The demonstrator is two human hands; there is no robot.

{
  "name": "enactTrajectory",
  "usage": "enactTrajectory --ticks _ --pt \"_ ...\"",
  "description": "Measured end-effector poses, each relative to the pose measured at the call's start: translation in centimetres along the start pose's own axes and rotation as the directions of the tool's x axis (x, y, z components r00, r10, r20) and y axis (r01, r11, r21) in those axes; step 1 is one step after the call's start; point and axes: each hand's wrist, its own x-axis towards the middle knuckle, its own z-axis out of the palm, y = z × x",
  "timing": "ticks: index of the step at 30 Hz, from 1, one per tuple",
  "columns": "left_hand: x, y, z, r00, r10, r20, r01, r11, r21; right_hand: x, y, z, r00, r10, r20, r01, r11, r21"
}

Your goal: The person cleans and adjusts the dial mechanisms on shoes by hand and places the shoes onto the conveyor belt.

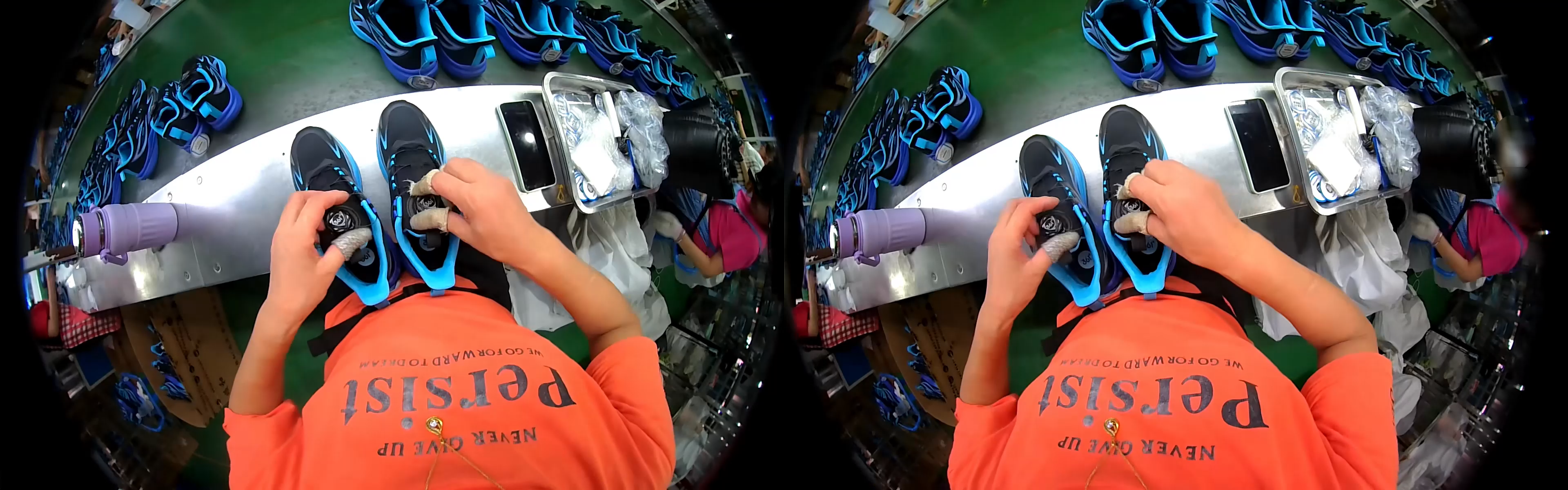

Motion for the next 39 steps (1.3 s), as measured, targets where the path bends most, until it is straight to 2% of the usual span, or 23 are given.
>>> enactTrajectory --ticks 1,2,5,6,9,10,13,14,17,18,21,24,27,28,31,32,35,36,37,39 --pt "0.1 0.3 0.3 0.999 0.017 -0.047 -0.014 0.998 0.063 0.6 0.5 -0.6 0.999 -0.036 0.033 0.035 0.998 0.049" --pt "0.2 -0.1 0.7 0.998 -0.009 -0.055 0.011 0.999 0.033 0.6 0.8 -0.8 0.995 -0.069 0.066 0.062 0.993 0.099" --pt "0.5 -0.3 0.6 0.999 -0.043 0.016 0.043 0.999 -0.011 0.3 1.4 -0.6 0.990 -0.097 0.104 0.073 0.974 0.214" --pt "0.5 -0.8 0.6 1.000 -0.027 0.012 0.027 0.999 -0.029 0.0 1.1 -0.3 0.994 -0.050 0.096 0.041 0.994 0.097" --pt "0.4 -1.0 0.8 0.999 -0.032 -0.004 0.032 0.999 -0.038 -0.7 -0.1 0.6 0.999 0.030 -0.013 -0.030 0.999 -0.014" --pt "0.4 -0.9 0.8 1.000 -0.022 -0.009 0.022 0.999 -0.028 -0.4 -0.1 0.4 1.000 0.009 -0.011 -0.009 1.000 -0.016" --pt "0.4 -0.8 0.9 1.000 -0.008 -0.013 0.008 1.000 -0.010 0.7 1.6 -0.8 0.984 -0.167 0.058 0.145 0.951 0.274" --pt "0.4 -0.7 0.9 1.000 -0.015 -0.011 0.015 1.000 -0.015 0.6 1.9 -1.0 0.980 -0.173 0.098 0.144 0.958 0.249" --pt "0.5 -0.6 1.1 1.000 -0.024 -0.011 0.024 0.999 -0.026 0.0 1.4 0.6 0.999 -0.035 0.025 0.031 0.991 0.128" --pt "0.5 -0.6 1.1 1.000 -0.026 -0.014 0.026 0.999 -0.027 -0.5 1.0 1.1 0.995 -0.016 -0.099 0.028 0.993 0.115" --pt "0.4 -0.9 1.3 0.999 -0.033 -0.017 0.033 0.999 -0.021 -1.5 0.9 2.0 0.986 0.063 -0.152 -0.053 0.996 0.068" --pt "0.6 -0.6 1.3 1.000 -0.028 -0.006 0.028 1.000 -0.007 -0.3 2.2 0.1 0.990 -0.113 -0.082 0.128 0.969 0.211" --pt "0.6 -0.8 1.5 0.999 -0.031 -0.004 0.031 0.999 -0.007 0.1 3.1 -0.3 0.985 -0.156 0.072 0.136 0.966 0.222" --pt "0.6 -0.7 1.6 0.999 -0.034 -0.020 0.033 0.999 -0.021 0.0 2.7 0.2 0.993 -0.111 0.039 0.102 0.977 0.188" --pt "0.8 0.0 1.8 0.998 -0.031 -0.052 0.030 0.999 -0.022 -1.7 1.2 2.1 0.977 0.070 -0.200 -0.069 0.998 0.010" --pt "0.7 0.2 1.7 0.998 -0.023 -0.061 0.023 1.000 0.006 -2.0 0.6 2.7 0.957 0.114 -0.266 -0.112 0.993 0.021" --pt "0.5 0.4 2.3 0.994 -0.042 -0.097 0.046 0.998 0.048 -2.2 0.7 3.2 0.948 0.145 -0.283 -0.116 0.986 0.118" --pt "0.7 0.0 2.1 0.997 -0.050 -0.060 0.053 0.998 0.042 -2.1 0.7 2.1 0.965 0.148 -0.218 -0.114 0.980 0.165" --pt "0.9 -0.3 1.6 0.999 -0.043 0.017 0.044 0.999 -0.009 -2.0 1.2 1.4 0.976 0.101 -0.194 -0.066 0.981 0.181" --pt "1.1 -2.5 1.1 0.994 0.018 0.112 0.010 0.970 -0.243 -1.8 1.3 -0.3 0.979 0.105 -0.173 -0.079 0.986 0.150"
